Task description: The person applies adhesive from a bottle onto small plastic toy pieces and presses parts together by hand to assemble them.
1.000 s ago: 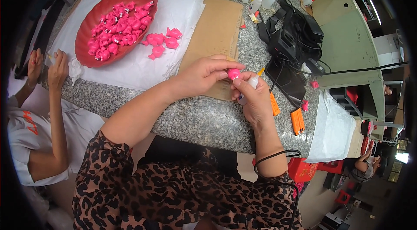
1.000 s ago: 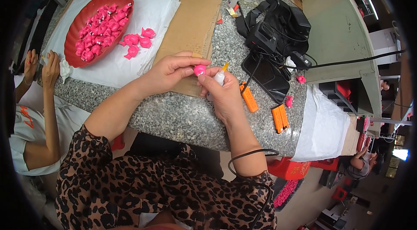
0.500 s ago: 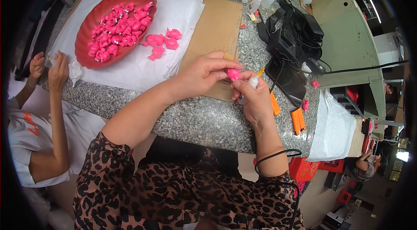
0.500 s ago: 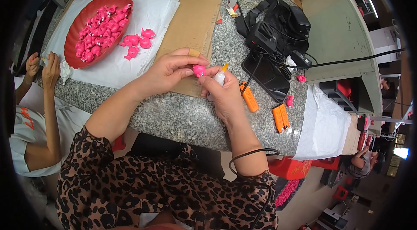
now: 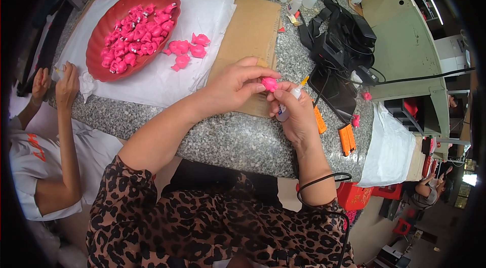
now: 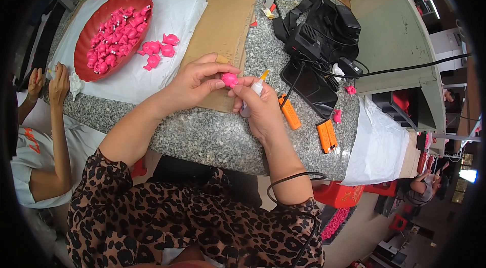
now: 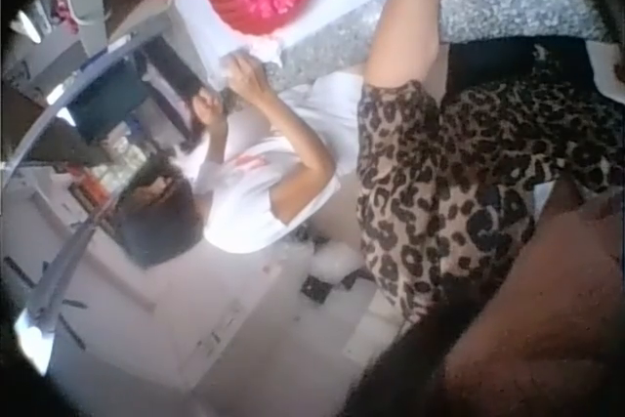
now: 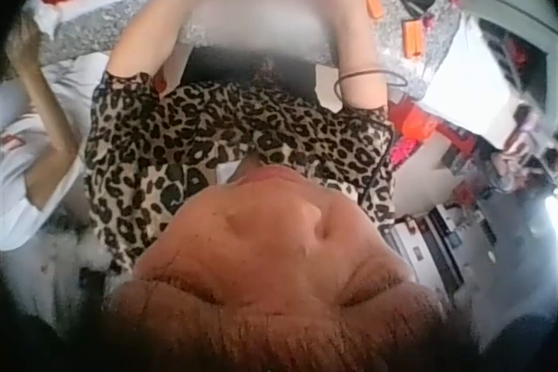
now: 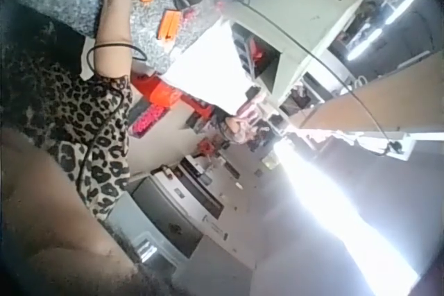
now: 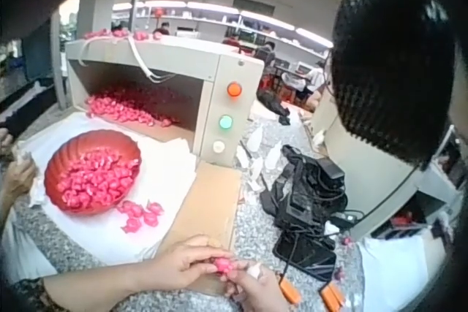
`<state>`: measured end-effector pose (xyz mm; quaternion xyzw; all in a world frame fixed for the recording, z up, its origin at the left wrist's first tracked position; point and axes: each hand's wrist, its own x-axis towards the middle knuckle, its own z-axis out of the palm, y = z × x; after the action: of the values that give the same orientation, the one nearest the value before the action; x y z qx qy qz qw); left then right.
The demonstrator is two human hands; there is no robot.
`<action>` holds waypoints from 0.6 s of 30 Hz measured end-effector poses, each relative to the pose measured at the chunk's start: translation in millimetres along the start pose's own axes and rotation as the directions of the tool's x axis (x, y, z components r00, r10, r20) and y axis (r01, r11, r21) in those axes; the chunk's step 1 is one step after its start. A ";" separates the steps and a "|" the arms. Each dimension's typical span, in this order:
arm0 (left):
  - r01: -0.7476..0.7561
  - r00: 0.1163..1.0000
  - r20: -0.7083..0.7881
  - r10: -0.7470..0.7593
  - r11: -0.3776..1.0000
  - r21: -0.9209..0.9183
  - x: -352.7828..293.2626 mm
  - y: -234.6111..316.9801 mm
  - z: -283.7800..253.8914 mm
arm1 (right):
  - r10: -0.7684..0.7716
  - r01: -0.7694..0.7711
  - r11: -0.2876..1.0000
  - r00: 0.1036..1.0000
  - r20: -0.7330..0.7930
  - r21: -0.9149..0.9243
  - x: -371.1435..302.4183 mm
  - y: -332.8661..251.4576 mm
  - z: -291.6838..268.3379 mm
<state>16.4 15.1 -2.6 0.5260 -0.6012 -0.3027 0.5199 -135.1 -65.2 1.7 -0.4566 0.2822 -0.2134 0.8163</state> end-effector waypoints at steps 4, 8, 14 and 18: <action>0.035 0.999 -0.020 -0.036 0.997 -0.065 -0.5 -0.7 2.8 | 0.056 -0.055 0.991 0.998 -0.006 0.118 1.0 -2.9 0.9; 0.122 0.992 0.051 -0.114 0.970 -0.210 0.8 -0.5 3.9 | 0.077 -0.080 0.985 0.997 0.021 0.156 0.9 -4.1 -1.3; 0.088 0.995 0.066 -0.076 0.973 -0.212 -1.0 -0.7 4.0 | 0.113 -0.116 0.979 0.993 0.030 0.167 1.2 -4.0 -2.9; 0.043 0.993 0.115 -0.030 0.993 -0.113 -0.8 -1.0 2.7 | 0.140 -0.147 0.970 0.989 0.049 0.196 0.5 -5.2 -4.6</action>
<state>14.1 15.1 -4.5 0.4880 -0.6013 -0.3756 0.5092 -138.2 -70.9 4.1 -0.3548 0.2776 -0.1730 0.8759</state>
